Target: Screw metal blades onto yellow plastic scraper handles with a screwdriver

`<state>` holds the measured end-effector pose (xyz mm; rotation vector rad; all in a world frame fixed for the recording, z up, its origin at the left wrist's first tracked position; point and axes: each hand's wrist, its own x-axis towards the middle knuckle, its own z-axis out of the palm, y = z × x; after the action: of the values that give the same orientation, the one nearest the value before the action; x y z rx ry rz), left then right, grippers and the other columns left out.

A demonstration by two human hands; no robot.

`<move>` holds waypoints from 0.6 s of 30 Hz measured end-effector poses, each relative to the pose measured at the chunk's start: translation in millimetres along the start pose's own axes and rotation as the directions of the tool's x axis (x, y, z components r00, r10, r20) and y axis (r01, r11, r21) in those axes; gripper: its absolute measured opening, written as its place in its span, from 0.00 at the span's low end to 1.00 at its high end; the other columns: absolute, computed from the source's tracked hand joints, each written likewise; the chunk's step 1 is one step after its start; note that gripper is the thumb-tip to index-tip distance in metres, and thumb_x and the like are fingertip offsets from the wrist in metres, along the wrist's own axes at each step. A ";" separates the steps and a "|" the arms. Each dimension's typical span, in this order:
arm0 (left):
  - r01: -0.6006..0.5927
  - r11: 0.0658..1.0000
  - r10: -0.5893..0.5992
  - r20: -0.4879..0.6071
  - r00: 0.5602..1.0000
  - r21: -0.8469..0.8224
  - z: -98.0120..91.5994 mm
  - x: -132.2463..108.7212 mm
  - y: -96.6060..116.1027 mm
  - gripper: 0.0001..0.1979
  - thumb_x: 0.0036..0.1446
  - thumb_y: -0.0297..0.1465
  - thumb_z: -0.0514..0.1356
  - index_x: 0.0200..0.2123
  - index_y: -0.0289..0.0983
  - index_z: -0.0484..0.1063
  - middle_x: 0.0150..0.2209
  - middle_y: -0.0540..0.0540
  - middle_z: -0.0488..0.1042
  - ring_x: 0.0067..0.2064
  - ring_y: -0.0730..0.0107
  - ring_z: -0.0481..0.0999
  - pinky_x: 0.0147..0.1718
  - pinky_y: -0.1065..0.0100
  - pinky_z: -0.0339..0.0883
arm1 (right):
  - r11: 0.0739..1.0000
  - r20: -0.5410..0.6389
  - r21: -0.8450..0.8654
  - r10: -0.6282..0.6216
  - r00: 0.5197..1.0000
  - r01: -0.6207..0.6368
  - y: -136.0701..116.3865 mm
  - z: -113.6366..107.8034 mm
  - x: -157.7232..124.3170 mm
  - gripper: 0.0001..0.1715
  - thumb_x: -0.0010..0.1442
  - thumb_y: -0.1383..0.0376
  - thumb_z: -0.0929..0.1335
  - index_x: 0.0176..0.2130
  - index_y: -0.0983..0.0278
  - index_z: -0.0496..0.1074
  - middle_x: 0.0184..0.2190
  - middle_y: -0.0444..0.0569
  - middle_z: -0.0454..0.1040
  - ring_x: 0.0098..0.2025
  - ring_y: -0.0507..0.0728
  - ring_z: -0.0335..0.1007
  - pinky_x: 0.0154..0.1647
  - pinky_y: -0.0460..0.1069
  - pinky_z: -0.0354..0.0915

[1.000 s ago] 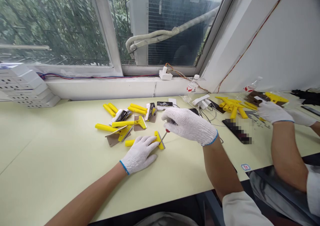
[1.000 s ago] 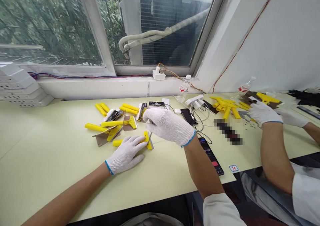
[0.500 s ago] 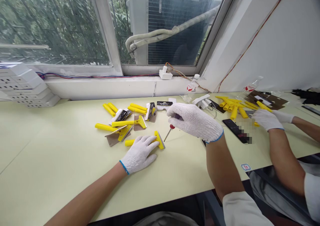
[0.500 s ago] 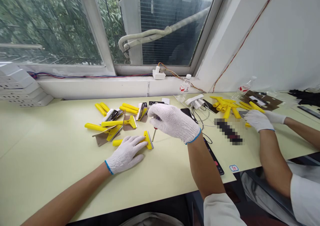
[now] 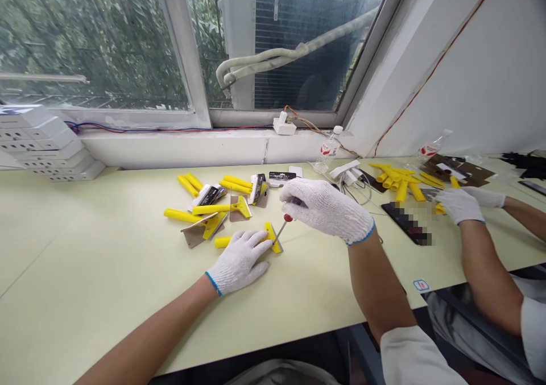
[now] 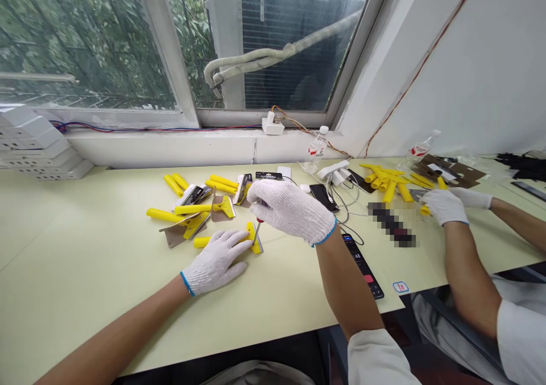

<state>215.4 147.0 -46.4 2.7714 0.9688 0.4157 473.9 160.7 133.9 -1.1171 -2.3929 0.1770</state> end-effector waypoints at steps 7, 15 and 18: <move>0.000 1.000 -0.001 0.006 1.000 0.009 -1.4 -0.8 0.1 0.29 0.68 0.35 0.62 0.70 0.45 0.67 0.71 0.41 0.68 0.67 0.45 0.69 0.64 0.43 0.64 | 0.997 -0.019 0.027 -0.073 0.997 0.073 3.4 2.2 1.9 0.08 0.71 0.66 0.69 0.41 0.70 0.75 0.37 0.46 0.77 0.37 0.44 0.68 0.45 0.42 0.67; -0.002 1.000 0.002 -0.009 1.000 0.001 -0.3 -0.2 0.1 0.29 0.68 0.35 0.62 0.71 0.47 0.67 0.70 0.40 0.69 0.67 0.44 0.69 0.64 0.43 0.64 | 0.994 -0.019 0.064 -0.089 0.996 0.090 4.0 5.3 -0.2 0.19 0.74 0.57 0.68 0.42 0.72 0.76 0.36 0.47 0.75 0.38 0.46 0.70 0.48 0.45 0.73; 0.002 1.000 -0.002 -0.002 1.000 0.003 -0.6 -0.3 -0.2 0.28 0.68 0.35 0.62 0.70 0.47 0.68 0.70 0.41 0.69 0.67 0.45 0.70 0.63 0.43 0.64 | 0.991 0.005 0.070 -0.114 0.994 0.113 1.8 4.0 -1.8 0.11 0.72 0.65 0.68 0.42 0.69 0.78 0.37 0.48 0.77 0.37 0.46 0.68 0.48 0.45 0.70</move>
<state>214.9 147.0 -46.0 2.7728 0.9736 0.4172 474.2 160.9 129.1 -0.9479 -2.4305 0.2251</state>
